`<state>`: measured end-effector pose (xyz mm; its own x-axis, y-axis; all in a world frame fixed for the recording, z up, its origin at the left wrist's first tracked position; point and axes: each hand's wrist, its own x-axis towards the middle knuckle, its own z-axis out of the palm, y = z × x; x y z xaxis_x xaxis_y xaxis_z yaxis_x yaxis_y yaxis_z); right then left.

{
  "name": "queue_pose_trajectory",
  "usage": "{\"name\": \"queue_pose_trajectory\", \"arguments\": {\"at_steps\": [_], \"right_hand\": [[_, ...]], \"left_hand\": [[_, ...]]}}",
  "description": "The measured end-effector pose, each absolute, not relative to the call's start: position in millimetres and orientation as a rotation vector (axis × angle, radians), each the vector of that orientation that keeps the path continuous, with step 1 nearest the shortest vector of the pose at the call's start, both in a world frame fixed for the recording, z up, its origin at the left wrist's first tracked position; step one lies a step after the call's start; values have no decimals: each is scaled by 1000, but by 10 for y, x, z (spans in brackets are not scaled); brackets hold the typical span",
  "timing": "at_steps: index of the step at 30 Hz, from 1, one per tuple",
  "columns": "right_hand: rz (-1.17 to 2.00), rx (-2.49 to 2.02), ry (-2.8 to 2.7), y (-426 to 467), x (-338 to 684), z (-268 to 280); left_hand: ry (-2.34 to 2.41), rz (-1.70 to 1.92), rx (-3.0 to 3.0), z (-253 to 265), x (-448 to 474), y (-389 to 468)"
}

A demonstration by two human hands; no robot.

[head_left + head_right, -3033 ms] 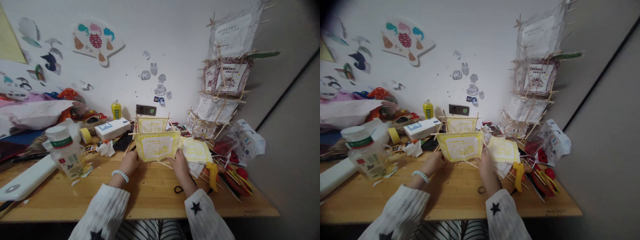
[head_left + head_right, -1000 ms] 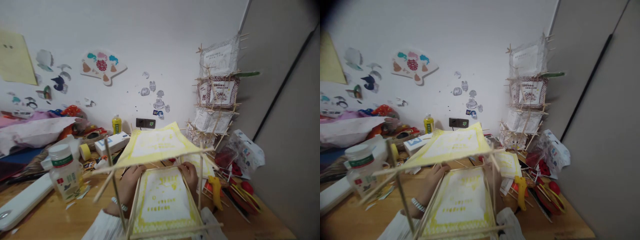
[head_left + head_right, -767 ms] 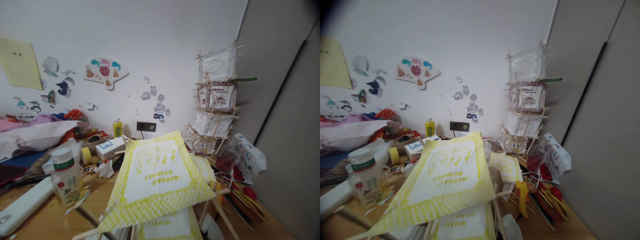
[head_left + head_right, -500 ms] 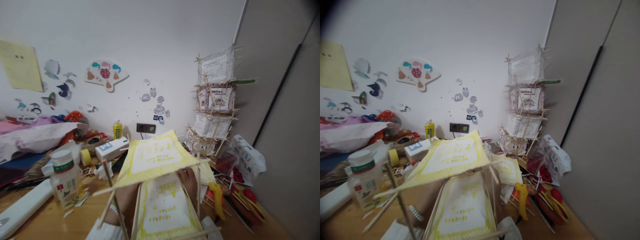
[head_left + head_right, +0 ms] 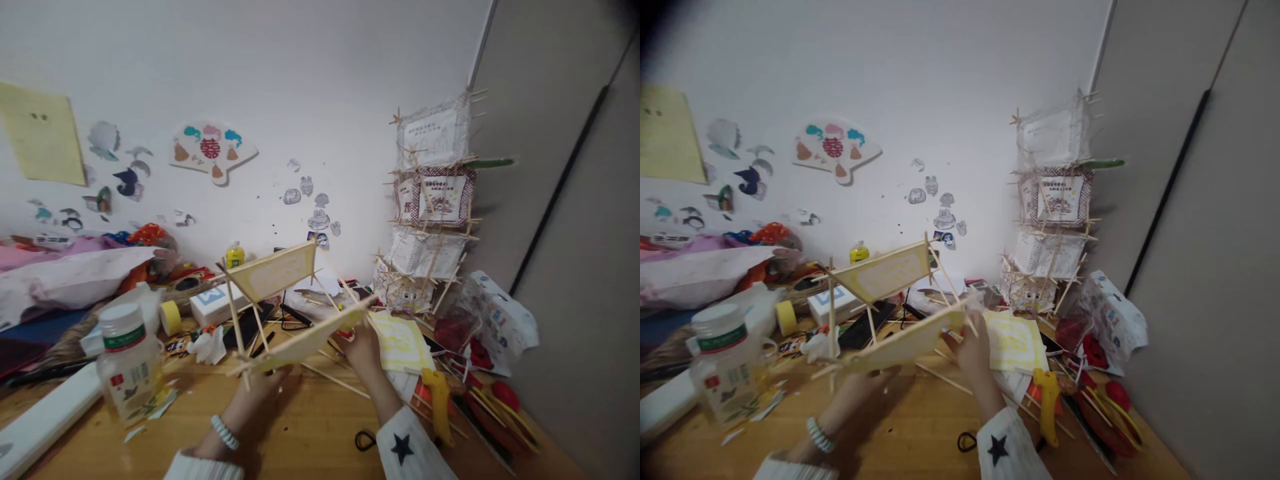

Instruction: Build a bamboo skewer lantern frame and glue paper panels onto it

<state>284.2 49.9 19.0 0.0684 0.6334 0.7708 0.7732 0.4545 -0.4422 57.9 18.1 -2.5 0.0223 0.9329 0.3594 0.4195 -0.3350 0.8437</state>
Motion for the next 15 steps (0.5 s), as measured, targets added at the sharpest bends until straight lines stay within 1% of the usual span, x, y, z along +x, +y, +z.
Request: {"name": "queue_pose_trajectory", "arguments": {"at_steps": [4,6,9,11,15], "right_hand": [[-177,-1049,-1372,520,2732,172],[-35,-1024,-1206,499,2699,131],[296,-1029,-1062,482,2663,63],[441,-1019,-1103,486,2619,23],[593,-1008,-1259,483,2427,-34]], "left_hand": [[1314,1301,1640,66,646,166],[1288,1304,1580,85,660,163],[1255,1303,1502,75,659,156],[1243,1292,1456,50,652,154],[1226,1245,1391,-10,643,169]]}}
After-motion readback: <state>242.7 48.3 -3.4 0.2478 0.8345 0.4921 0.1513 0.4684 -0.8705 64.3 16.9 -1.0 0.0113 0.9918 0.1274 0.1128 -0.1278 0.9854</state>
